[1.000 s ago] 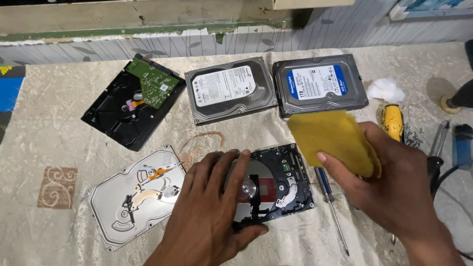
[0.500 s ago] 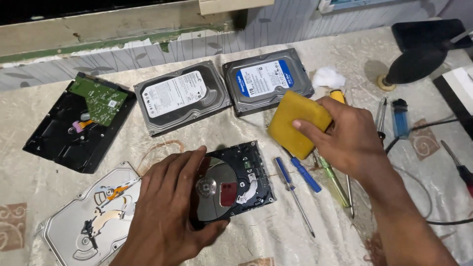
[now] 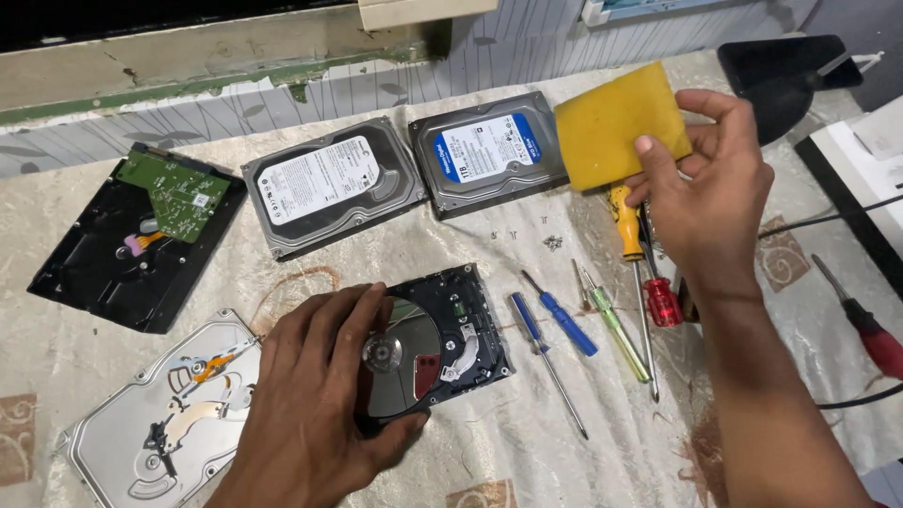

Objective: Cleaning the internal platter and casing of a disassembled hard disk drive using a sponge and an air blower.

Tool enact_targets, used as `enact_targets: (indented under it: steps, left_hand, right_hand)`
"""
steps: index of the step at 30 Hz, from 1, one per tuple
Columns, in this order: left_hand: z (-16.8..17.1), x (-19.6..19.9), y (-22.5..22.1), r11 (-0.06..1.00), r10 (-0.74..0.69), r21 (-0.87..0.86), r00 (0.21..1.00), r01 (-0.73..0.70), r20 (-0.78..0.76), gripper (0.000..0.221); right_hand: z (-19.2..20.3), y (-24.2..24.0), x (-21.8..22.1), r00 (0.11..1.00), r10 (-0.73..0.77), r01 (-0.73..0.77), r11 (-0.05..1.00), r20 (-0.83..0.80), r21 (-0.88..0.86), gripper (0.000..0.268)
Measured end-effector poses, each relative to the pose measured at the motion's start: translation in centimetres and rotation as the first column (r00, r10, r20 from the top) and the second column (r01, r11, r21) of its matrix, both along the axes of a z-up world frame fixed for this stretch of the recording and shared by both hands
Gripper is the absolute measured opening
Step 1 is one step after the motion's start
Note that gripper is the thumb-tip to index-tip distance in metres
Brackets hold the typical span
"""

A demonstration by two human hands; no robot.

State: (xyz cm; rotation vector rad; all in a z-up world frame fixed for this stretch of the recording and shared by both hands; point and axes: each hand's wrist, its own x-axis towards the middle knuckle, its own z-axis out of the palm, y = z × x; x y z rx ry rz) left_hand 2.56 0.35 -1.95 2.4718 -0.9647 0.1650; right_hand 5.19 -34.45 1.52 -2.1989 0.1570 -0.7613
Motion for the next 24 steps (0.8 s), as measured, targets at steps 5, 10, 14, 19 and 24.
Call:
enact_targets:
  steps: [5, 10, 14, 19, 24]
  left_hand:
    - [-0.2, 0.0, 0.0, 1.0, -0.008, -0.012, 1.0, 0.008, 0.017, 0.106]
    - [0.1, 0.0, 0.0, 1.0, -0.016, -0.024, 1.0, 0.016, 0.001, 0.101]
    - [0.1, 0.1, -0.1, 1.0, -0.014, -0.027, 1.0, 0.015, 0.014, 0.101]
    - [-0.1, 0.1, 0.1, 1.0, -0.007, 0.0, 1.0, 0.007, -0.022, 0.102]
    - [-0.3, 0.0, 0.1, 1.0, -0.01, -0.024, 1.0, 0.009, -0.024, 0.102]
  right_hand:
    - [-1.8, -2.4, 0.8, 0.989, -0.148, 0.149, 0.974, 0.017, -0.172, 0.032]
    - [-2.3, -2.6, 0.8, 0.995, -0.077, 0.089, 0.967, 0.062, -0.238, 0.021]
    - [-3.6, -3.3, 1.5, 0.981, -0.195, 0.164, 0.854, -0.013, -0.493, 0.031]
    - [-3.0, -2.4, 0.8, 0.985, -0.073, 0.161, 0.724, 0.158, -0.671, 0.029]
    - [-1.9, 0.0, 0.1, 0.989, -0.045, 0.135, 0.689, 0.143, -0.712, 0.031]
